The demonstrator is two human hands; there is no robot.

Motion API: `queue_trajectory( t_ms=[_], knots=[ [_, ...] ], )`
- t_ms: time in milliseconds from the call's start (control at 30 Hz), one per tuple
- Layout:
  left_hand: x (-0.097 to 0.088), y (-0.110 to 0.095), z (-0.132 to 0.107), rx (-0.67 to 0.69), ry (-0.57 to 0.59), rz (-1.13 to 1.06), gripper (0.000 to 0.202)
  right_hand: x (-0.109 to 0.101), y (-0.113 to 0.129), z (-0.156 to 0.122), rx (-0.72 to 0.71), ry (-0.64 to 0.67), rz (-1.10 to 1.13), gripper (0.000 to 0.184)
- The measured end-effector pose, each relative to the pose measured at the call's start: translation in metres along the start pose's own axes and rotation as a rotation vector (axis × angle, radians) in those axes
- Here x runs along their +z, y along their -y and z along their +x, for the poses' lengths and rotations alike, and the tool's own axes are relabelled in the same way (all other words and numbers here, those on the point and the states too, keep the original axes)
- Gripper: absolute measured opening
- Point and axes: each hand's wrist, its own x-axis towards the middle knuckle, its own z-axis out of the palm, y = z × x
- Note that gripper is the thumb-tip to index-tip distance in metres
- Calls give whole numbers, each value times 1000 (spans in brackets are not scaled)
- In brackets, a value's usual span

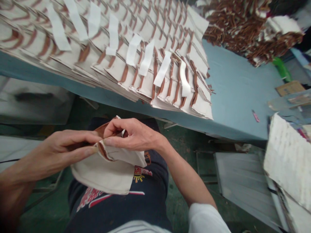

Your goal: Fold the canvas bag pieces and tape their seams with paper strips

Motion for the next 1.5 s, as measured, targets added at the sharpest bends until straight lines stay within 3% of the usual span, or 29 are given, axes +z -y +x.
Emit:
queue_trajectory(
  t_ms=[100, 333, 467, 700, 933, 1133, 1333, 1500],
  knots=[
    [-3, -4, 2, 46, 91, -54, 30, 0, 6, -1, 7, 11, -78, 26],
    [6, -7, -6, 187, -154, 229, 32, 19, 11, -5, -54, -178, -353, 15],
    [11, -8, -9, 171, -198, 191, 32, 33, 4, -5, -119, -259, -384, 11],
    [10, -18, -5, 7, -123, -15, 35, 45, 0, -5, -136, -302, -267, 14],
    [9, -12, -1, 1, -100, -90, 35, 45, 10, -7, 6, -313, -190, 17],
    [8, -6, -7, -27, -68, -112, 32, 47, 14, -8, 25, -374, -329, 18],
    [5, -8, -11, 11, -8, -57, 38, 48, 13, -9, 12, -413, -329, 17],
    [7, -4, -10, 25, 25, -46, 25, 45, 18, -11, 63, -344, -283, 21]
  ],
)
